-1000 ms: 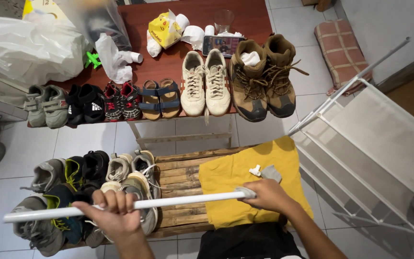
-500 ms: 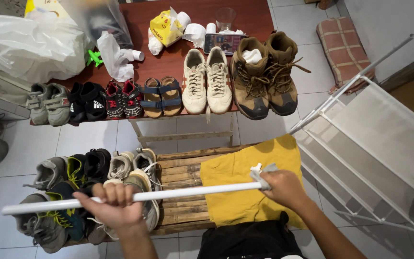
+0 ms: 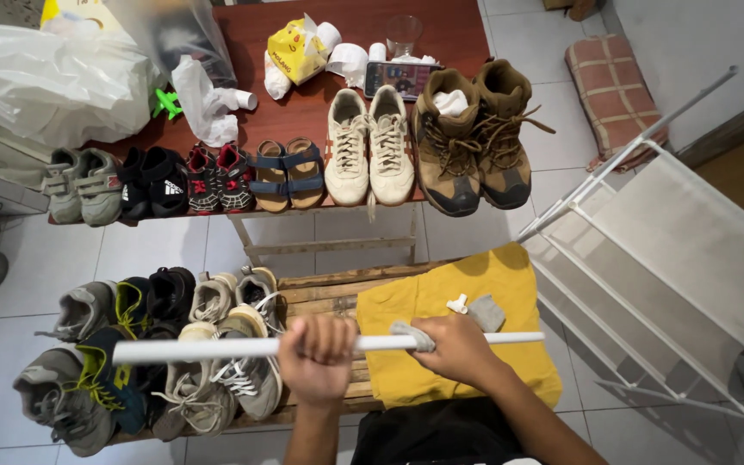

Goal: Assemble and clean a small fabric storage rack by wiping the components and connecting the frame.

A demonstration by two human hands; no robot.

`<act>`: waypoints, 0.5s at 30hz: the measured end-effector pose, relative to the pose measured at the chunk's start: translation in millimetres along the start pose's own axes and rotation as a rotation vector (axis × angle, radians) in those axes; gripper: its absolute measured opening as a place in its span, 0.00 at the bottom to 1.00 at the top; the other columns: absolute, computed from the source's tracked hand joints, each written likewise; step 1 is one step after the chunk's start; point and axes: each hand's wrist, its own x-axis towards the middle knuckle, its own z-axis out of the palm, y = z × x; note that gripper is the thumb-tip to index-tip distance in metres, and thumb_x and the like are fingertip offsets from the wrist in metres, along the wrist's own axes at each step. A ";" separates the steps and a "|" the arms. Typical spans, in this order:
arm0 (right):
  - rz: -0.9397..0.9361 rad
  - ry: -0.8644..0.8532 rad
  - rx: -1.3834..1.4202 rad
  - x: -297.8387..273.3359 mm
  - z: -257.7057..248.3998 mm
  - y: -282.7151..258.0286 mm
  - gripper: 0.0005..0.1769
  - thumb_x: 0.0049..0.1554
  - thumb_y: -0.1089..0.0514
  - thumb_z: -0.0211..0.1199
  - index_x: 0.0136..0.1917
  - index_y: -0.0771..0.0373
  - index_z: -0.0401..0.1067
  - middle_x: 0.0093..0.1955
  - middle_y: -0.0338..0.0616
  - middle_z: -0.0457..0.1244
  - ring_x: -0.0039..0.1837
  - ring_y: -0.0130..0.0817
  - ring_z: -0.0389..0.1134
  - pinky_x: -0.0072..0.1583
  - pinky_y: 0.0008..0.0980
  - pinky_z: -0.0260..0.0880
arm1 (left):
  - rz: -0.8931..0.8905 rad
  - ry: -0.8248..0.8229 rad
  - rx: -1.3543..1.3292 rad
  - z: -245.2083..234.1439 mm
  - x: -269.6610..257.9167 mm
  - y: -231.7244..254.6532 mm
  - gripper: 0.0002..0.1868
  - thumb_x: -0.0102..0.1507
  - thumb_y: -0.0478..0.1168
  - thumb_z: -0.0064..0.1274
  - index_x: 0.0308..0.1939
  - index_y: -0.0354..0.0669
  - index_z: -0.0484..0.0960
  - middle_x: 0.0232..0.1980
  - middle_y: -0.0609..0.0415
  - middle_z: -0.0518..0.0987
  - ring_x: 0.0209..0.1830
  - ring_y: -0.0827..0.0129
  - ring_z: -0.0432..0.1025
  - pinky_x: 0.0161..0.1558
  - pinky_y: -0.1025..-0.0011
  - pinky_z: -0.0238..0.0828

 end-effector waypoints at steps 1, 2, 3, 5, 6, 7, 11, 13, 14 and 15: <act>0.011 -0.008 -0.059 2.4 -1.8 1.4 0.05 0.56 0.47 0.63 0.39 0.45 0.73 0.30 0.27 0.68 0.32 0.26 0.68 0.34 0.31 0.66 | 0.008 0.040 -0.005 8.1 7.5 8.9 0.20 0.69 0.41 0.37 0.19 0.53 0.61 0.16 0.65 0.56 0.13 0.77 0.49 0.17 0.76 0.51; 0.022 -0.015 -0.117 5.1 -3.0 2.3 0.05 0.60 0.49 0.62 0.46 0.44 0.79 0.31 0.24 0.69 0.31 0.18 0.68 0.32 0.22 0.72 | 0.015 0.078 -0.010 16.0 15.2 18.6 0.19 0.69 0.38 0.35 0.21 0.52 0.63 0.17 0.66 0.58 0.14 0.79 0.52 0.17 0.80 0.53; 0.022 -0.013 -0.118 4.8 -6.4 10.1 0.05 0.60 0.49 0.62 0.46 0.44 0.79 0.31 0.24 0.69 0.31 0.18 0.68 0.32 0.22 0.72 | 0.015 0.077 -0.011 16.2 17.7 29.0 0.19 0.69 0.38 0.35 0.21 0.52 0.63 0.17 0.66 0.58 0.14 0.79 0.52 0.17 0.80 0.53; -0.064 0.268 -0.328 5.3 -13.2 25.4 0.08 0.56 0.45 0.64 0.43 0.46 0.79 0.29 0.30 0.68 0.30 0.29 0.68 0.33 0.37 0.69 | 0.095 0.493 -0.097 16.3 24.1 50.4 0.17 0.68 0.49 0.47 0.25 0.52 0.72 0.21 0.63 0.67 0.18 0.76 0.59 0.21 0.77 0.59; -0.066 0.269 -0.329 3.7 -17.2 25.5 0.08 0.56 0.45 0.64 0.43 0.46 0.79 0.29 0.30 0.68 0.30 0.29 0.68 0.33 0.37 0.69 | 0.096 0.492 -0.098 22.9 26.1 60.7 0.17 0.68 0.49 0.47 0.25 0.52 0.72 0.21 0.63 0.67 0.18 0.76 0.59 0.21 0.77 0.59; -0.094 0.341 -0.355 2.3 -20.9 25.5 0.08 0.56 0.46 0.64 0.38 0.48 0.74 0.27 0.32 0.65 0.29 0.34 0.66 0.32 0.41 0.64 | 0.088 0.589 -0.102 29.2 28.0 71.1 0.13 0.67 0.51 0.49 0.30 0.52 0.73 0.25 0.62 0.70 0.22 0.75 0.62 0.30 0.76 0.61; -0.106 0.316 -0.361 -4.5 -9.6 34.2 0.09 0.56 0.47 0.65 0.39 0.51 0.75 0.28 0.35 0.65 0.29 0.36 0.65 0.33 0.43 0.65 | 0.100 0.593 -0.105 16.0 23.1 87.4 0.18 0.67 0.57 0.49 0.27 0.54 0.69 0.24 0.65 0.65 0.22 0.76 0.58 0.28 0.76 0.57; -0.123 0.310 -0.349 -6.7 -3.6 32.3 0.08 0.55 0.47 0.66 0.38 0.50 0.73 0.28 0.33 0.65 0.29 0.35 0.65 0.33 0.43 0.64 | 0.113 0.572 -0.054 12.5 22.9 86.2 0.22 0.68 0.59 0.46 0.23 0.57 0.65 0.20 0.67 0.59 0.19 0.78 0.53 0.24 0.77 0.51; -0.142 0.307 -0.336 -6.6 -0.5 31.1 0.09 0.55 0.47 0.66 0.37 0.49 0.72 0.28 0.32 0.65 0.29 0.34 0.65 0.34 0.42 0.64 | 0.127 0.548 -0.001 10.7 23.4 86.1 0.26 0.68 0.61 0.42 0.18 0.59 0.61 0.17 0.69 0.54 0.16 0.80 0.47 0.19 0.78 0.45; -0.145 0.307 -0.337 -7.8 3.0 32.1 0.09 0.55 0.47 0.66 0.37 0.49 0.72 0.28 0.32 0.65 0.29 0.34 0.65 0.34 0.42 0.64 | 0.129 0.548 -0.002 10.1 22.7 87.2 0.26 0.68 0.61 0.42 0.18 0.59 0.61 0.17 0.69 0.54 0.16 0.80 0.47 0.19 0.78 0.45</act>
